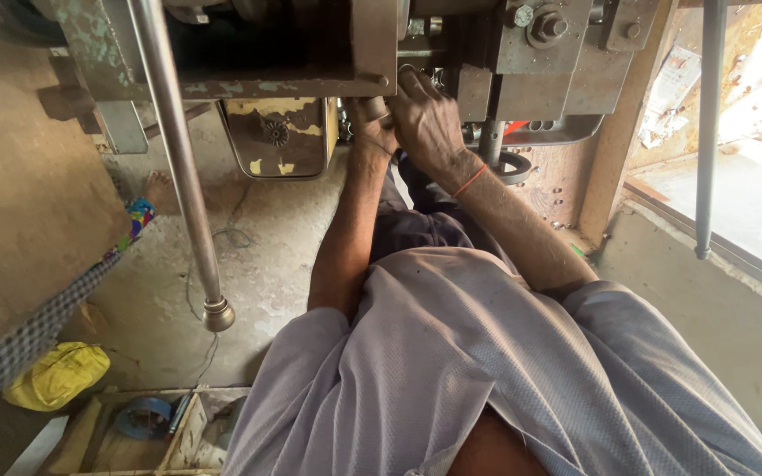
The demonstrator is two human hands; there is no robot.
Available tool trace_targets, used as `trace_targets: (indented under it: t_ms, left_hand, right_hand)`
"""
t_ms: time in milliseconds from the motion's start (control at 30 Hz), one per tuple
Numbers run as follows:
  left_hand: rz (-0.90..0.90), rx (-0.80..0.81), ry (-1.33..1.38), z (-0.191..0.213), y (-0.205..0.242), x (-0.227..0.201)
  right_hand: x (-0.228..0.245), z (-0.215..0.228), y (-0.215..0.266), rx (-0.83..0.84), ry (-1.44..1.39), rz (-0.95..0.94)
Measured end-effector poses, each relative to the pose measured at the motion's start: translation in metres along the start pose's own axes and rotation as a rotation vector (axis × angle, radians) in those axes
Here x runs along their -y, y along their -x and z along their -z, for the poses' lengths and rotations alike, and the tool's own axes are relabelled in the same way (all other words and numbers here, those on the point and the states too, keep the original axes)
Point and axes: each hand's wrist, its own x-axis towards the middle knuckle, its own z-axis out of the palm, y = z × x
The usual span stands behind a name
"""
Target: The person operates a manual press machine to shape small metal pieces. They repeatedly place a metal piece into the press, pull a lever to activate the press, and remove the finished piece, which falls into a collection tray.
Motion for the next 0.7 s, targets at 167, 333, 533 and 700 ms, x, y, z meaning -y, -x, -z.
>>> trace_targets:
  t_ms: [167, 333, 533, 700]
  left_hand:
    - [0.038, 0.127, 0.085, -0.004, 0.008, -0.011]
    - [0.15, -0.159, 0.148, 0.008, 0.018, -0.03]
    - [0.142, -0.197, 0.301, 0.016, 0.026, -0.061]
    - [-0.007, 0.067, 0.174, 0.036, 0.036, -0.08]
  right_hand:
    - [-0.004, -0.016, 0.005, 0.162, -0.03, -0.027]
    - [0.0, -0.047, 0.014, 0.09, 0.051, 0.171]
    - [0.017, -0.069, 0.01, 0.276, 0.045, 0.26]
    - [0.025, -0.048, 0.009, 0.327, -0.117, 0.139]
